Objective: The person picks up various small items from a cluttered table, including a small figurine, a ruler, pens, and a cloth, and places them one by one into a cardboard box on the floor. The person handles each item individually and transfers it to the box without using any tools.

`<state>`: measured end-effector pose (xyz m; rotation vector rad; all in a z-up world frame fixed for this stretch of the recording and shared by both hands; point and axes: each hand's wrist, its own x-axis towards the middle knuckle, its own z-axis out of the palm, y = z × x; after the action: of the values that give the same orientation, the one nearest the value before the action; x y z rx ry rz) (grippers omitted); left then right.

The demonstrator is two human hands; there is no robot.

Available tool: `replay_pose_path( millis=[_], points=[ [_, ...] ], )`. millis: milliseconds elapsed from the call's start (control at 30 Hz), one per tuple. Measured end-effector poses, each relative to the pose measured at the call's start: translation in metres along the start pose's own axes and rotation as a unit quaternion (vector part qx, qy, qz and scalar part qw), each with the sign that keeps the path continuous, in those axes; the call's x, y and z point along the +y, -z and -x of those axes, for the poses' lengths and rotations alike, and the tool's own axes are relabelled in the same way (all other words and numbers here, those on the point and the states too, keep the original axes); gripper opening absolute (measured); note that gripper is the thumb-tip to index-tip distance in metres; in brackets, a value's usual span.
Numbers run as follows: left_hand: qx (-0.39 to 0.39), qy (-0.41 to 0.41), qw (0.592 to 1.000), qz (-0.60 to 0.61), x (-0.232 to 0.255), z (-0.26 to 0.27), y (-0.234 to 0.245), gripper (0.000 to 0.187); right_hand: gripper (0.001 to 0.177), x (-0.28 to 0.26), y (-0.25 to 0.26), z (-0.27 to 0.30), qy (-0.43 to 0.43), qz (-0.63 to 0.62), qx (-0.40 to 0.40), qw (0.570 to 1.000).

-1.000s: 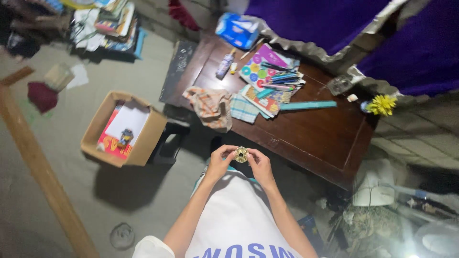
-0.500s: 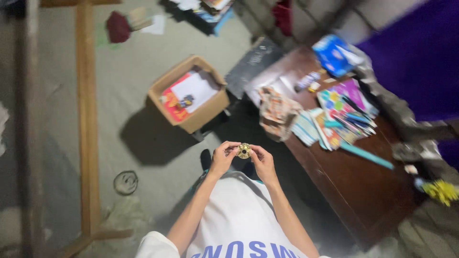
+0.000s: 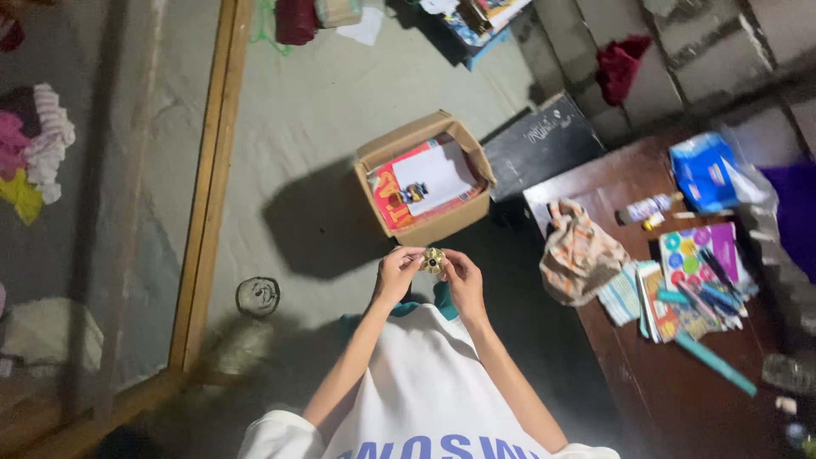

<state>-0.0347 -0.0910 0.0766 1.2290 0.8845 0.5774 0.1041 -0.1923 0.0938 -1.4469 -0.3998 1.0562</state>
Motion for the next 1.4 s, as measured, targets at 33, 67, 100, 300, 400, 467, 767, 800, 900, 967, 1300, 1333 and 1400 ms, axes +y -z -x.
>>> replay_pose_path(
  millis=[33, 67, 100, 300, 400, 467, 767, 800, 900, 967, 1300, 1333, 1400],
  points=[
    [0.007, 0.0, 1.0, 0.002, -0.014, -0.009, 0.003, 0.02, 0.023, 0.004, -0.002, -0.012, -0.002, 0.002, -0.007, 1.0],
    [0.027, 0.011, 1.0, -0.005, -0.026, -0.019, 0.007, 0.02, 0.02, 0.007, -0.005, -0.025, 0.002, 0.01, -0.009, 1.0],
    [0.047, 0.022, 0.999, -0.011, -0.039, -0.03, 0.011, 0.021, 0.018, 0.01, -0.009, -0.038, 0.005, 0.017, -0.012, 1.0],
    [0.163, -0.015, 0.984, -0.065, -0.112, -0.113, 0.013, 0.021, 0.013, 0.052, -0.011, -0.15, 0.017, 0.102, -0.037, 0.994],
    [0.225, -0.061, 0.969, -0.078, -0.132, -0.163, 0.02, 0.021, 0.015, 0.095, -0.006, -0.202, 0.018, 0.131, -0.068, 0.989],
    [0.261, -0.055, 0.959, -0.097, -0.149, -0.194, 0.025, 0.017, 0.017, 0.102, -0.014, -0.241, -0.006, 0.134, -0.087, 0.987],
    [0.284, 0.035, 0.943, -0.173, -0.233, -0.268, 0.036, 0.023, 0.043, 0.127, 0.001, -0.318, -0.196, 0.13, -0.193, 0.953],
    [0.28, 0.043, 0.944, -0.17, -0.239, -0.267, 0.034, 0.026, 0.048, 0.124, 0.003, -0.32, -0.239, 0.118, -0.2, 0.943],
    [0.29, 0.031, 0.941, -0.17, -0.242, -0.258, 0.027, 0.028, 0.058, 0.13, 0.007, -0.322, -0.293, 0.079, -0.215, 0.928],
    [0.278, 0.034, 0.945, -0.171, -0.241, -0.252, 0.024, 0.031, 0.06, 0.139, 0.012, -0.324, -0.298, 0.072, -0.218, 0.927],
    [0.278, 0.06, 0.944, -0.17, -0.215, -0.21, 0.028, 0.028, 0.053, 0.058, 0.029, -0.273, -0.255, 0.055, -0.161, 0.952],
    [0.271, 0.056, 0.946, -0.172, -0.201, -0.198, 0.027, 0.028, 0.053, 0.059, 0.042, -0.266, -0.252, 0.051, -0.155, 0.954],
    [0.207, 0.077, 0.958, -0.181, -0.174, -0.174, 0.026, 0.036, 0.05, 0.062, 0.067, -0.249, -0.212, 0.056, -0.128, 0.967]
  ],
)
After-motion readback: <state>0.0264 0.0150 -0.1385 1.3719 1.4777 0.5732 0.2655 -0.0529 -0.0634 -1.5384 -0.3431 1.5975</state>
